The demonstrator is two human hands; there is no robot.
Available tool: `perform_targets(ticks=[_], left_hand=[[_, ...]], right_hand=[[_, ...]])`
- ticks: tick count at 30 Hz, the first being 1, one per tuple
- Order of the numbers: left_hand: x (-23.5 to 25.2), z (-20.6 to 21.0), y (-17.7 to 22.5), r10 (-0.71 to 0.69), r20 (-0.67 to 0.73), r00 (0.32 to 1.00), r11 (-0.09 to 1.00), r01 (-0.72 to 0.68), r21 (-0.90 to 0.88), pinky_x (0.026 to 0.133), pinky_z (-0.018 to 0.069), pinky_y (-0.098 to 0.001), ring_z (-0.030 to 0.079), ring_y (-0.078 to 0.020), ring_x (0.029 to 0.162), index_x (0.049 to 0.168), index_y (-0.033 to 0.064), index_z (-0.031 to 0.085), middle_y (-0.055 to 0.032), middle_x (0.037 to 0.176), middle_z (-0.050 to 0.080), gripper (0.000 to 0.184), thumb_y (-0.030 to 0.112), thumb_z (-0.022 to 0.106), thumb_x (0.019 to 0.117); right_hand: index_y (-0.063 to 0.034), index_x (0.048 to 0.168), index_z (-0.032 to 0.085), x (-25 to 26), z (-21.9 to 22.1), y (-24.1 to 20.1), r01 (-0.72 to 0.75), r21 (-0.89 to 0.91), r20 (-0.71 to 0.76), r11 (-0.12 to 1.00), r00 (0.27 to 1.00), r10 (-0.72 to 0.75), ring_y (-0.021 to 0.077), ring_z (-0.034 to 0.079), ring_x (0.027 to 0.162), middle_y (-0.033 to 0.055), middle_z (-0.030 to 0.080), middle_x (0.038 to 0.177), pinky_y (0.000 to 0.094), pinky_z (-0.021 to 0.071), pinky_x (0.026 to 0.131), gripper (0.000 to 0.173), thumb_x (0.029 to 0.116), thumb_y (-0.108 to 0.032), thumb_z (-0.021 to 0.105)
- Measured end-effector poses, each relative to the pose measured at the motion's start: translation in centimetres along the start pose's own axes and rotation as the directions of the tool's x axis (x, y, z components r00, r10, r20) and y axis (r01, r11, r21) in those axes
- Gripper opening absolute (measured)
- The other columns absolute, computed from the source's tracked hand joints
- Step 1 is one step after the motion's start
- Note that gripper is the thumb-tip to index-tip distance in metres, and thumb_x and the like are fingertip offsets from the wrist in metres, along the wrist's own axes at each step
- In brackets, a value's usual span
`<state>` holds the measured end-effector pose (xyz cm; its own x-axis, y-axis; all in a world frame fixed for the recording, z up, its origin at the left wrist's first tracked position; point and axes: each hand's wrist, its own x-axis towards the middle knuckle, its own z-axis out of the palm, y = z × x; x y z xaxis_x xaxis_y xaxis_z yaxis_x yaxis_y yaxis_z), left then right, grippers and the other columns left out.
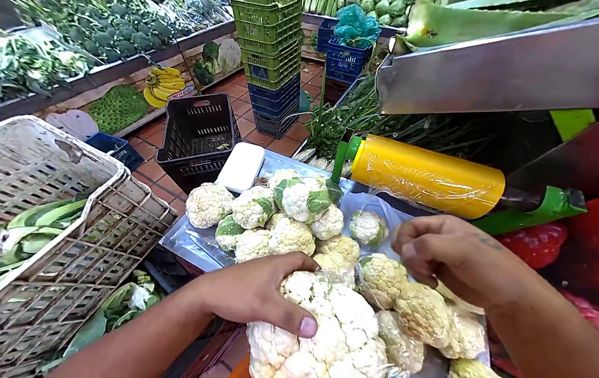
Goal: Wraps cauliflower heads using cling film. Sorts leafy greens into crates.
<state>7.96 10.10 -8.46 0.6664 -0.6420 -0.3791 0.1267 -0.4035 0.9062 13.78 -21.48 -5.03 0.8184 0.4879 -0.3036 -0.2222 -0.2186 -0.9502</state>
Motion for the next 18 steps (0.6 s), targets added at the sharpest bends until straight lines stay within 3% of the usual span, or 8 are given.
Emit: perform_targets(ticks=[2,4,6,9,12,15,16,18], left_hand=[[0.0,-0.2,-0.6,0.004,-0.004,1.0,0.998,-0.004,-0.056,0.09,0.0608,-0.0347,0.07,-0.0107,0.103,0.138,0.014,0.054,-0.0022,0.117,0.071,0.085,0.063,0.081,0.0743],[0.2,-0.3,-0.8,0.014,0.0,1.0,0.992,-0.014,-0.123,0.09,0.0608,-0.0339,0.07,-0.0116,0.103,0.139,0.0128,0.054,-0.003,0.116,0.071,0.085,0.06,0.083,0.0742],[0.4,-0.3,-1.1,0.028,0.015,1.0,0.976,-0.024,-0.217,0.09,0.0609,-0.0336,0.071,-0.0127,0.103,0.138,0.0119,0.055,-0.0039,0.116,0.072,0.085,0.058,0.084,0.0736],[0.5,-0.4,-2.4,0.052,0.035,0.998,0.919,-0.034,-0.393,0.088,0.0617,-0.0349,0.072,-0.0154,0.101,0.135,0.0137,0.058,-0.0055,0.115,0.073,0.08,0.053,0.087,0.0726],[0.4,-0.8,-3.7,0.119,0.056,0.991,0.882,-0.08,-0.465,0.09,0.0615,-0.0358,0.072,-0.0161,0.103,0.135,0.0173,0.061,-0.0057,0.117,0.073,0.075,0.052,0.087,0.0744],[0.7,-1.2,-4.2,0.201,0.102,0.974,0.877,-0.133,-0.461,0.092,0.0608,-0.0357,0.071,-0.0154,0.107,0.139,0.0203,0.059,-0.0044,0.121,0.072,0.075,0.056,0.084,0.0774],[1.0,-1.4,-4.3,0.236,0.13,0.963,0.879,-0.155,-0.451,0.092,0.0605,-0.0351,0.071,-0.0149,0.108,0.14,0.0219,0.058,-0.0038,0.123,0.072,0.074,0.056,0.082,0.079],[1.6,-1.9,-4.7,0.304,0.195,0.933,0.875,-0.193,-0.443,0.093,0.0596,-0.0345,0.069,-0.015,0.111,0.141,0.0236,0.055,-0.0043,0.126,0.07,0.072,0.056,0.079,0.082]], right_hand=[[-0.016,0.088,0.07,-0.2,0.2,0.3,0.003,-0.081,0.028,0.997,1.0,-0.001,0.0079,0.054,0.054,0.0013,0.06,0.066,0.0247,0.0468,0.05,0.02,0.0871,-0.035,0.069],[-0.0178,0.109,0.072,-0.3,1.7,0.1,0.019,-0.242,0.245,0.97,0.969,0.042,0.0082,0.062,0.071,-0.0013,0.067,0.085,0.0269,0.0534,0.063,0.037,0.0903,-0.049,0.07],[-0.0164,0.092,0.071,-0.3,2.9,-0.3,0.038,-0.216,0.324,0.976,0.945,0.035,0.0061,0.06,0.072,-0.0031,0.066,0.082,0.0244,0.0508,0.064,0.022,0.0892,-0.038,0.073],[-0.0211,0.073,0.071,-1.0,0.0,-0.3,0.14,-0.035,0.155,0.99,0.979,-0.133,0.0041,0.06,0.07,-0.0044,0.065,0.078,0.0227,0.0505,0.062,0.02,0.0849,-0.037,0.069],[-0.017,0.087,0.073,-2.4,-1.3,0.4,0.117,-0.056,-0.075,0.992,0.99,-0.121,0.0123,0.063,0.066,0.0033,0.068,0.08,0.0299,0.0556,0.061,0.022,0.0886,-0.038,0.068],[-0.0213,0.118,0.067,-3.3,2.1,1.2,0.023,-0.273,0.193,0.962,0.981,0.032,0.0091,0.065,0.089,-0.0035,0.067,0.103,0.0307,0.0574,0.076,0.055,0.0848,-0.065,0.07],[-0.0222,0.114,0.066,-3.3,3.5,1.2,0.025,-0.293,0.216,0.956,0.975,0.041,0.0082,0.063,0.096,-0.005,0.064,0.106,0.03,0.0556,0.08,0.049,0.0858,-0.061,0.071],[-0.0197,0.095,0.072,-3.5,5.4,2.2,0.134,-0.144,0.105,0.98,0.987,-0.119,0.0081,0.063,0.088,-0.0035,0.065,0.097,0.0255,0.055,0.073,0.024,0.0929,-0.043,0.07]])
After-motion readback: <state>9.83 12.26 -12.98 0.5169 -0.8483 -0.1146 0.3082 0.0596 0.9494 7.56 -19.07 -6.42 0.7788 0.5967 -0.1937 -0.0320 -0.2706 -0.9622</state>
